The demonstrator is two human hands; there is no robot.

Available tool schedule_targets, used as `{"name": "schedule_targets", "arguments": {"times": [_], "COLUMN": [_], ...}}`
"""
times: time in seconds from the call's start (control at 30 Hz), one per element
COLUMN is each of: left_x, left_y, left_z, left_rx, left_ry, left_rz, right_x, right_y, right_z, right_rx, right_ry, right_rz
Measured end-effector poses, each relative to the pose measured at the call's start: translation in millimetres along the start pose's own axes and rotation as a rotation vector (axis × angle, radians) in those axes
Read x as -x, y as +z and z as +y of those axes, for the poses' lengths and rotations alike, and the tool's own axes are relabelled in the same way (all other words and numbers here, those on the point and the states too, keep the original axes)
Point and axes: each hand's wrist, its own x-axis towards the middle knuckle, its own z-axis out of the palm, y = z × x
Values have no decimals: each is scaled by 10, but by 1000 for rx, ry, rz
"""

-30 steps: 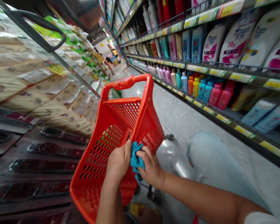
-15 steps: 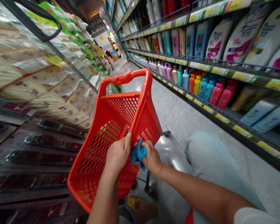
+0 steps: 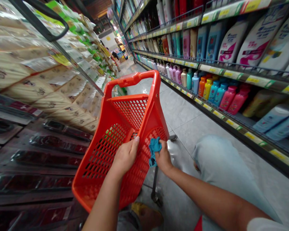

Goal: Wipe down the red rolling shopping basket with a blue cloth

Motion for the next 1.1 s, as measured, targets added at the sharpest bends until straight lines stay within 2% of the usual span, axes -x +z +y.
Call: {"name": "schedule_targets", "arguments": {"times": [0.07, 0.1, 0.17, 0.23, 0.3, 0.33, 0.4, 0.47, 0.53, 0.6, 0.67, 0.73, 0.77, 0.8, 0.9, 0.97, 1.0, 1.1], "left_x": [-14, -22, -33, -34, -27, -22, -16, -21, -38, -58, -73, -75, -73, -68, -58, -61, -65, -82], "left_y": [4, 6, 12, 22, 33, 37, 39, 35, 27, 22, 26, 36, 42, 47, 51, 40, 32, 8], "left_z": [-11, -17, -30, -40, -46, -47, -43, -31, -15, 0, 6, 3, 0, -2, 7, 30, 44, 87], "left_rx": [6, 9, 13, 19, 24, 26, 28, 25, 19, 9, -1, -11, -17, -24, -54, -82, -97, -133], "left_ry": [-7, -10, -23, -38, -47, -48, -48, -47, -46, -46, -45, -43, -42, -39, -21, -18, -20, -24], "left_rz": [6, 7, 14, 23, 31, 34, 36, 38, 43, 48, 48, 41, 36, 31, 14, 3, 0, -11], "right_x": [-7, 97, 471, 869, 1052, 1030, 825, 613, 629, 914, 1275, 1448, 1419, 1319, 862, 694, 683, 728], "right_y": [29, 54, 110, 148, 149, 137, 107, 92, 110, 159, 213, 246, 253, 255, 259, 274, 286, 302], "right_z": [-22, -57, -140, -171, -103, -38, 99, 169, 129, 34, -22, 17, 70, 137, 304, 306, 275, 166], "right_rx": [-6, -10, -14, 32, 88, 114, 152, 164, 133, 77, 36, 2, -28, -63, -141, -177, -204, -286], "right_ry": [87, 45, -166, -378, -542, -561, -424, -150, 11, -13, -114, -162, -148, -106, 117, 178, 153, -14], "right_rz": [48, 18, -144, -392, -579, -609, -530, -355, -253, -309, -493, -606, -587, -510, -97, 67, 69, -53]}}
